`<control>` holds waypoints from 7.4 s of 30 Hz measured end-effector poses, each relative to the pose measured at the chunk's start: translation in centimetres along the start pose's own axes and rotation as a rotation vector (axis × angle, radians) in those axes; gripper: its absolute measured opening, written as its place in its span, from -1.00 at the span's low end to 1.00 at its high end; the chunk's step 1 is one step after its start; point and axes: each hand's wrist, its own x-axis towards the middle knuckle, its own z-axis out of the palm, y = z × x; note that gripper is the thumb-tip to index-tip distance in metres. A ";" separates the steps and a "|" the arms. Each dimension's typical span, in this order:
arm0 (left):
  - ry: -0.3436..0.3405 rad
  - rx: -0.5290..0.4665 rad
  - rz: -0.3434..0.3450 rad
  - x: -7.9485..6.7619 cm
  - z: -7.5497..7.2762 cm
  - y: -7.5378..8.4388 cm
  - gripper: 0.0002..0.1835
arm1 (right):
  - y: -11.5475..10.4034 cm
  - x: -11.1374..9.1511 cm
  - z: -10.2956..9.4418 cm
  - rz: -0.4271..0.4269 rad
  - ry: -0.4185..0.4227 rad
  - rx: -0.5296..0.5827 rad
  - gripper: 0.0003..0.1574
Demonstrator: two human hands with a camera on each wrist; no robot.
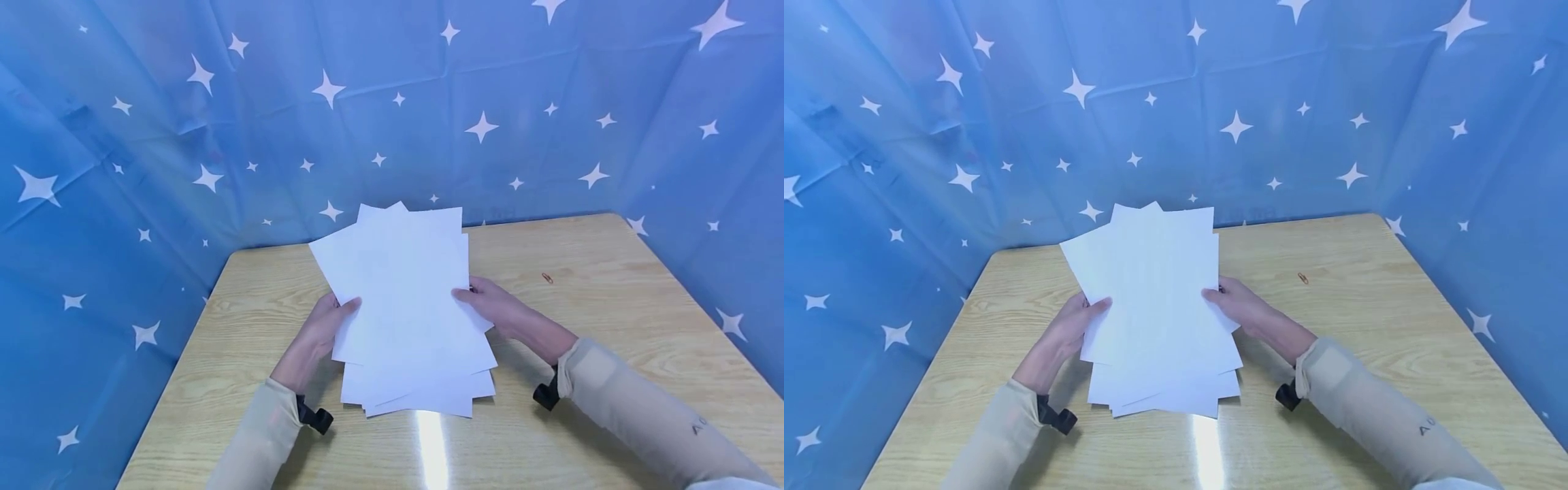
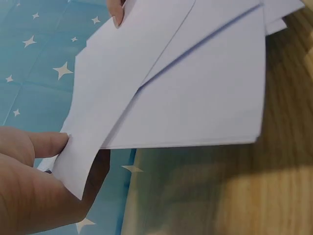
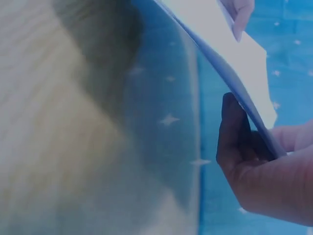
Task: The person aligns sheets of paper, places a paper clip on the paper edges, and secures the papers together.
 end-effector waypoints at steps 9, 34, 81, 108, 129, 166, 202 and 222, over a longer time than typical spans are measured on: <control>0.009 -0.022 0.095 -0.4 0.4 3.2 -0.65 | -2.6 -1.5 -0.6 -0.237 0.093 -0.081 -0.42; 0.140 -0.114 0.547 -0.6 3.8 5.1 -0.67 | -5.9 -4.3 0.3 -0.673 0.366 -0.033 -0.60; 0.159 -0.086 0.621 0.6 3.5 4.7 -0.68 | -6.1 -3.8 1.1 -0.740 0.396 0.026 -0.67; 0.147 -0.050 0.640 0.7 3.9 4.3 -0.67 | -6.0 -3.6 0.8 -0.715 0.414 0.024 -0.66; 0.147 0.080 0.597 0.7 3.8 5.2 -0.72 | -6.4 -2.8 0.1 -0.716 0.422 0.049 -0.60; 0.180 0.027 0.616 2.0 4.1 4.7 -0.64 | -4.4 -0.9 0.2 -0.661 0.404 0.063 -0.54; 0.190 0.046 0.652 -0.5 5.3 7.6 -0.74 | -6.2 -2.3 1.2 -0.727 0.446 0.055 -0.57; 0.170 0.075 0.614 0.2 5.1 6.6 -0.69 | -5.3 -2.1 1.4 -0.656 0.418 0.063 -0.51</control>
